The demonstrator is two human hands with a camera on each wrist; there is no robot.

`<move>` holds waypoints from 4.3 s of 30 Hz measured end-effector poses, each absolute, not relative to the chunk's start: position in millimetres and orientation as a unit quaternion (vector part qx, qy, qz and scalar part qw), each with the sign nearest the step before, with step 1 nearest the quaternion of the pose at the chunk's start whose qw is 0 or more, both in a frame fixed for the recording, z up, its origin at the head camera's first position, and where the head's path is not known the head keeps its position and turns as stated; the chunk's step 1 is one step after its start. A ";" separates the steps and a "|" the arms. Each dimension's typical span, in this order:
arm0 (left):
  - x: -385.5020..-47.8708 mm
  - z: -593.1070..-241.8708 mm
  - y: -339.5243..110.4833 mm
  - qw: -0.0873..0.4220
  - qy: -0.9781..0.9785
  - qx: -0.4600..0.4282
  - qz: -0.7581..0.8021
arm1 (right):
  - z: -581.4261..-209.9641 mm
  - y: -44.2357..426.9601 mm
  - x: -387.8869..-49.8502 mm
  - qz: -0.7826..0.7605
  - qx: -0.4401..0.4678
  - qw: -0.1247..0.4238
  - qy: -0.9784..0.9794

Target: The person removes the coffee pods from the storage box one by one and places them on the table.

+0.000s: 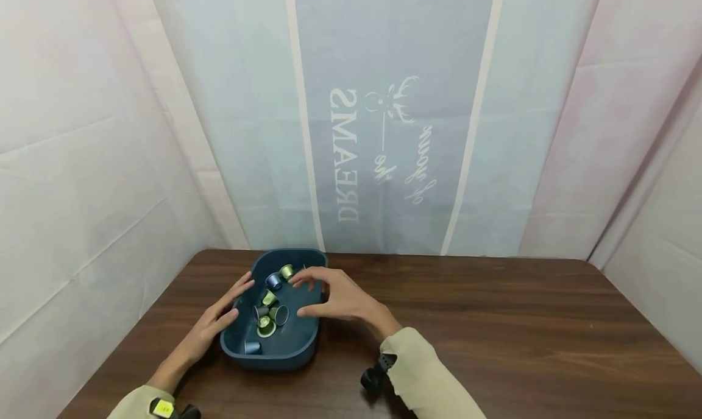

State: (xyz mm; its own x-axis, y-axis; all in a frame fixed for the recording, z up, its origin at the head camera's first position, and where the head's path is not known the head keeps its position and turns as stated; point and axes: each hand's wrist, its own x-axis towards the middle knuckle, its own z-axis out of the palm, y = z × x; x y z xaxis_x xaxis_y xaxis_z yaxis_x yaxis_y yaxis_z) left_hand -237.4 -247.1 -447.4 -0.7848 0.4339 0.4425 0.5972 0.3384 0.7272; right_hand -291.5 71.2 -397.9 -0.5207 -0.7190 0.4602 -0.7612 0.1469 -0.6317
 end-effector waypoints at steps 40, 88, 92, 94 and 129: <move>-240.2 -447.7 -248.4 0.098 -0.812 -0.329 -0.471 | -376.4 7.9 -325.9 0.233 0.565 -0.132 -0.781; -239.3 -448.7 -248.5 0.084 -0.821 -0.308 -0.474 | -377.4 -1.2 -327.8 0.240 0.548 -0.194 -0.778; -239.0 -449.1 -249.1 0.087 -0.821 -0.310 -0.472 | -373.9 1.2 -328.3 0.257 0.552 -0.186 -0.771; -238.5 -448.9 -249.3 0.086 -0.820 -0.310 -0.474 | -371.4 2.9 -328.4 0.268 0.554 -0.185 -0.766; -236.7 -447.2 -249.8 0.093 -0.827 -0.303 -0.464 | -337.5 102.5 -345.3 0.450 0.419 -0.110 -0.781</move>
State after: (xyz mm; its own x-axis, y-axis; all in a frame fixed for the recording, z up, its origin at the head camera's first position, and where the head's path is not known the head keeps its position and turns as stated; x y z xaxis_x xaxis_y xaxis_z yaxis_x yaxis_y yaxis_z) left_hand -236.7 -249.8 -447.2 -0.7986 0.4156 0.4354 0.5883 0.3857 0.7108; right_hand -345.3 102.5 -337.5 -0.6253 -0.7532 0.2041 -0.5547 0.2451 -0.7951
